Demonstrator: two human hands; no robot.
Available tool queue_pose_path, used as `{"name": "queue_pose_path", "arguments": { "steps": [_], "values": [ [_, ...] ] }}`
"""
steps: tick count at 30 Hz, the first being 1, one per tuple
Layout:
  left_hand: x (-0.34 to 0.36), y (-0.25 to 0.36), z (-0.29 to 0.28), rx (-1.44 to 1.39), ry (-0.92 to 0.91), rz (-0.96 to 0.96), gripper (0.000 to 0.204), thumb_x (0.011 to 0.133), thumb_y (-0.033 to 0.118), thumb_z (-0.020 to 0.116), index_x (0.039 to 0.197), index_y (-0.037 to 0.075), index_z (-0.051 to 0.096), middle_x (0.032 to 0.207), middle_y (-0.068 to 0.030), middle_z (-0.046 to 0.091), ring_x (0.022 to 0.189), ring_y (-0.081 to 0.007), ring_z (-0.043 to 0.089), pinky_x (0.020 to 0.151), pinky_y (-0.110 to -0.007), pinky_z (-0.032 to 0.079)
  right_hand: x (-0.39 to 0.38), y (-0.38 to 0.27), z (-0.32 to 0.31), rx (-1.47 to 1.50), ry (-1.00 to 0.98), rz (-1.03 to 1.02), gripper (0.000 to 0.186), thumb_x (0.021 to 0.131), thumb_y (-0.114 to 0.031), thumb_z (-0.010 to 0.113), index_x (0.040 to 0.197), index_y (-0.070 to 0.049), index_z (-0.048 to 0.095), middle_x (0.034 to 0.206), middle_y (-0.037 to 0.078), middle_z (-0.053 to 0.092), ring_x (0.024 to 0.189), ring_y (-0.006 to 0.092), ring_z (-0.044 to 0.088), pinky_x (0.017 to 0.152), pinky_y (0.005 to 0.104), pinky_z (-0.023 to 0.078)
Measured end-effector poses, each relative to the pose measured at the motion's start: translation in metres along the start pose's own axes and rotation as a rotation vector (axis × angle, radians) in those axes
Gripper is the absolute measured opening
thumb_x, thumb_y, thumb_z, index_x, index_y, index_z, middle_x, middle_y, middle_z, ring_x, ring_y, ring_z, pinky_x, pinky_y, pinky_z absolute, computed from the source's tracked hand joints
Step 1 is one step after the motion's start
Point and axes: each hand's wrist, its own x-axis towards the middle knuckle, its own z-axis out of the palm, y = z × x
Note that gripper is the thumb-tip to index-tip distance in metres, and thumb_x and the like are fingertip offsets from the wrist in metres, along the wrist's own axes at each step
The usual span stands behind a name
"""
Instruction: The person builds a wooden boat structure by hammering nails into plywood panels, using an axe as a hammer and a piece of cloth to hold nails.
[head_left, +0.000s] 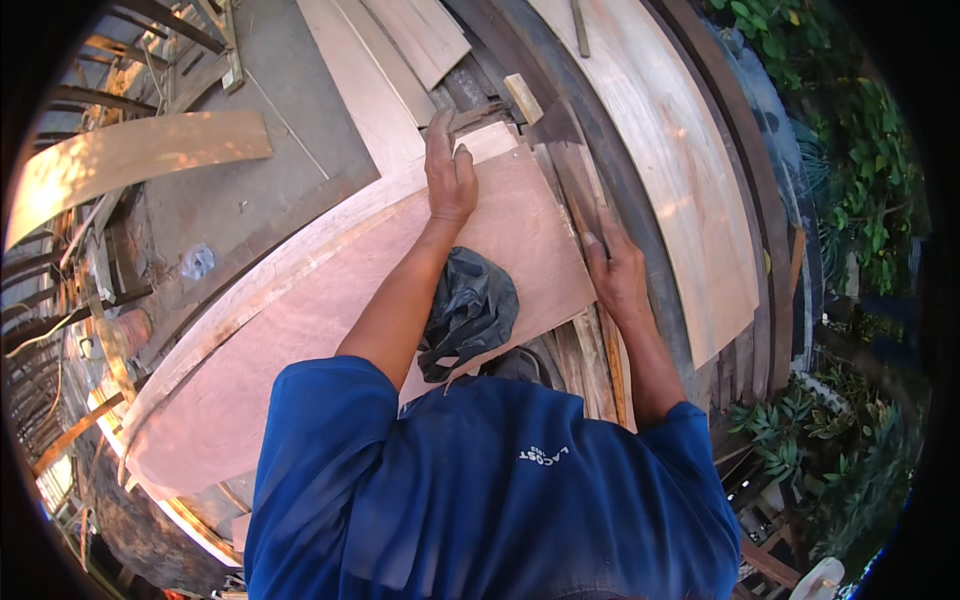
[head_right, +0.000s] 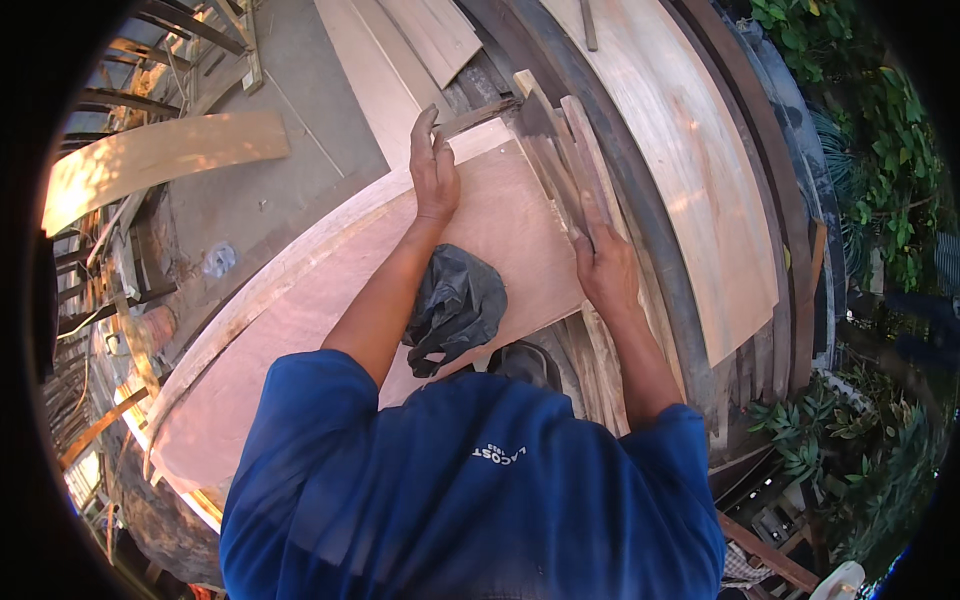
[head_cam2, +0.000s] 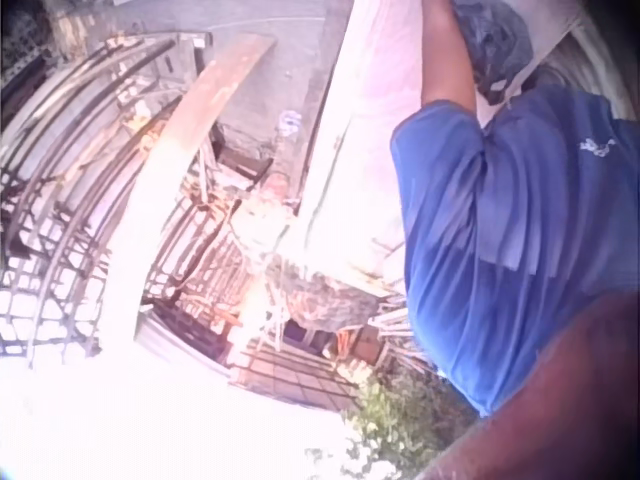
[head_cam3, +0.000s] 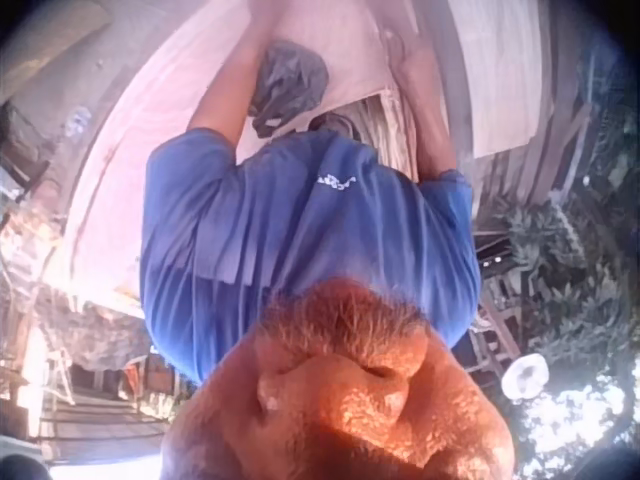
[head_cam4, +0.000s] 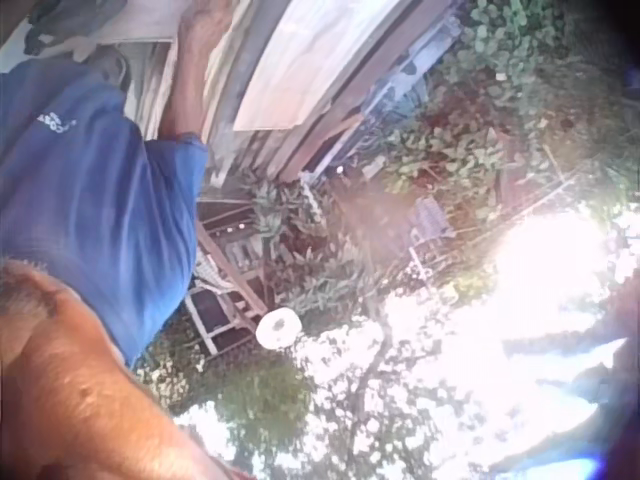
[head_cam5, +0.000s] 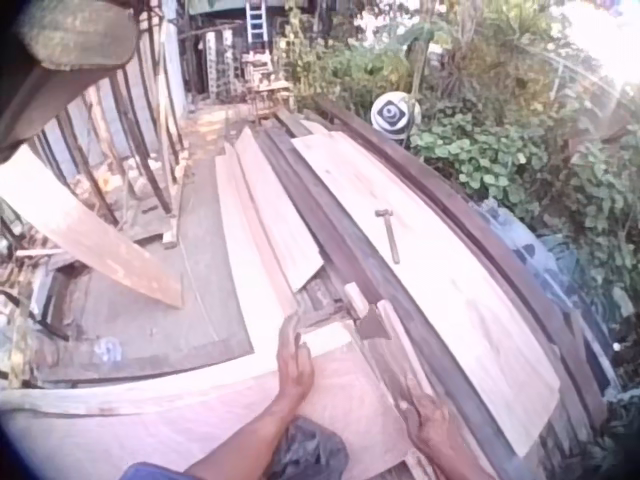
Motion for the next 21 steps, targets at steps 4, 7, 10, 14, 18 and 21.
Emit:
{"name": "queue_pose_path", "arguments": {
  "steps": [4, 7, 10, 14, 18, 21],
  "values": [
    [0.004, 0.006, 0.001, -0.105, 0.012, -0.082, 0.051, 0.1, 0.004, 0.046, 0.15, -0.006, 0.048, 0.151, -0.0255, 0.054, 0.141, -0.0367, 0.052, 0.118, -0.042, 0.04, -0.002, 0.008, 0.008, 0.152, 0.628, -0.453, 0.058, 0.098, -0.005, 0.066, 0.153, 0.003, 0.048, 0.125, 0.026, 0.071, 0.109, 0.0425, 0.073, 0.094, 0.0439, 0.057],
    [0.001, 0.0, -0.001, -0.149, -0.009, -0.12, 0.056, 0.094, 0.005, 0.043, 0.149, -0.005, 0.047, 0.153, -0.0251, 0.048, 0.142, -0.0367, 0.049, 0.117, -0.043, 0.044, -0.003, 0.015, 0.018, -0.146, 0.087, -0.134, 0.052, 0.101, -0.008, 0.064, 0.152, -0.005, 0.053, 0.115, 0.026, 0.074, 0.102, 0.0423, 0.074, 0.088, 0.0476, 0.057],
    [-0.002, -0.007, -0.002, -0.088, 0.004, -0.092, 0.055, 0.095, 0.005, 0.043, 0.149, -0.006, 0.047, 0.153, -0.0255, 0.048, 0.142, -0.0375, 0.05, 0.117, -0.043, 0.044, 0.004, 0.019, -0.012, -0.009, 0.154, -0.231, 0.058, 0.101, -0.007, 0.062, 0.157, -0.01, 0.048, 0.115, 0.026, 0.074, 0.099, 0.0423, 0.074, 0.083, 0.0472, 0.058],
    [0.004, -0.014, -0.003, -0.052, 0.064, -0.018, 0.051, 0.097, 0.007, 0.045, 0.146, -0.007, 0.049, 0.146, -0.0279, 0.055, 0.136, -0.0395, 0.055, 0.114, -0.043, 0.046, -0.001, 0.013, 0.007, 0.372, 0.566, -0.425, 0.061, 0.1, -0.005, 0.061, 0.158, -0.012, 0.044, 0.117, 0.028, 0.072, 0.096, 0.0431, 0.073, 0.079, 0.0456, 0.058],
    [0.003, -0.011, 0.0, -0.029, 0.027, -0.033, 0.053, 0.096, 0.006, 0.043, 0.148, -0.007, 0.048, 0.146, -0.0286, 0.056, 0.137, -0.0405, 0.055, 0.114, -0.044, 0.045, -0.001, 0.027, 0.026, -0.141, 0.031, -0.128, 0.062, 0.099, -0.009, 0.065, 0.158, -0.016, 0.046, 0.118, 0.03, 0.07, 0.093, 0.0445, 0.071, 0.079, 0.0467, 0.059],
    [0.0, -0.006, 0.0, -0.093, 0.047, -0.045, 0.056, 0.095, 0.004, 0.041, 0.15, -0.007, 0.046, 0.149, -0.0287, 0.054, 0.141, -0.0406, 0.053, 0.117, -0.043, 0.044, 0.005, 0.004, -0.008, 0.045, 0.233, -0.286, 0.064, 0.097, -0.012, 0.066, 0.158, -0.017, 0.047, 0.118, 0.03, 0.07, 0.091, 0.0471, 0.071, 0.079, 0.0521, 0.057]
  ]
}}
